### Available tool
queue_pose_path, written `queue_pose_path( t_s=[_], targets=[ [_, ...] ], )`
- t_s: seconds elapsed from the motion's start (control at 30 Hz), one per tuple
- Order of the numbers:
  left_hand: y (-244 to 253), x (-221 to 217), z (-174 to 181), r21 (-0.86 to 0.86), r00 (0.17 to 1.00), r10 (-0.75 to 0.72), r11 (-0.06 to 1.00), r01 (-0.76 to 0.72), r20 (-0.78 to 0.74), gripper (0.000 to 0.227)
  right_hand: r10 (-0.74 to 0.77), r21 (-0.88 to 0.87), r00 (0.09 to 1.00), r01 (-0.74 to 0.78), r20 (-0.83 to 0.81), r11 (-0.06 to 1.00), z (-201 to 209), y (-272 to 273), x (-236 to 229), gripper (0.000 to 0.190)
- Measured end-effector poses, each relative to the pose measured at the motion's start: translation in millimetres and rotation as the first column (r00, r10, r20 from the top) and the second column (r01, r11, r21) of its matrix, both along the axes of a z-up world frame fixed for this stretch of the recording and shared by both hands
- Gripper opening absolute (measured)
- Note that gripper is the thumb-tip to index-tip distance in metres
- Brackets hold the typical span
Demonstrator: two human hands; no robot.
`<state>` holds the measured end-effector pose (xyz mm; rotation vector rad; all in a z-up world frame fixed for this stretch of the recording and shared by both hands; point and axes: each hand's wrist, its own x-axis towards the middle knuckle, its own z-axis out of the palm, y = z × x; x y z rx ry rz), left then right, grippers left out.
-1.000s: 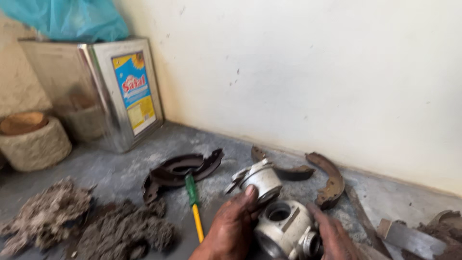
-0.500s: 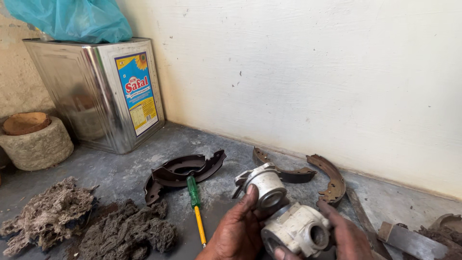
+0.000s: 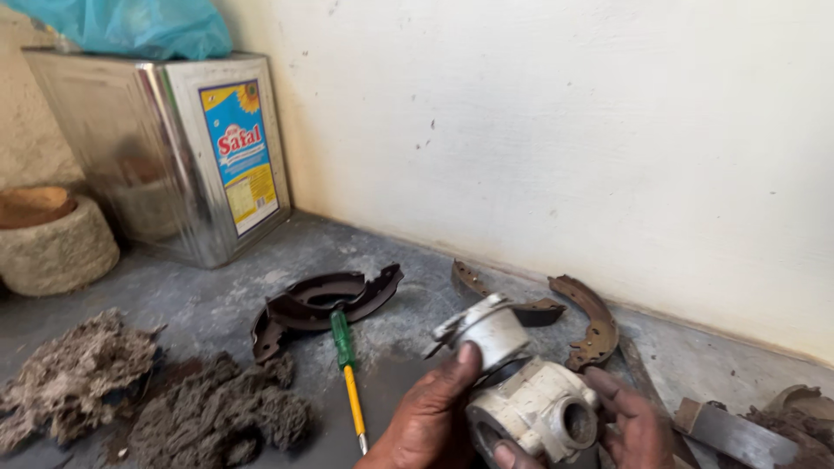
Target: The person uses a piece of sandpaper to sand the surface of a metal piston, then wipes it and another metal component with a cloth.
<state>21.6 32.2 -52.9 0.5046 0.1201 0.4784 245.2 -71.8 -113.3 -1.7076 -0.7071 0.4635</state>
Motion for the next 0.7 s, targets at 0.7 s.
queue_pose_path(
  t_s=[0.7],
  targets=[
    [-5,-1,12,0.042,0.996,0.017,0.999,-0.013,-0.087,0.083,-0.156,0.308,0.953,0.071,0.261,0.949,46,-19,-91,0.097]
  ],
)
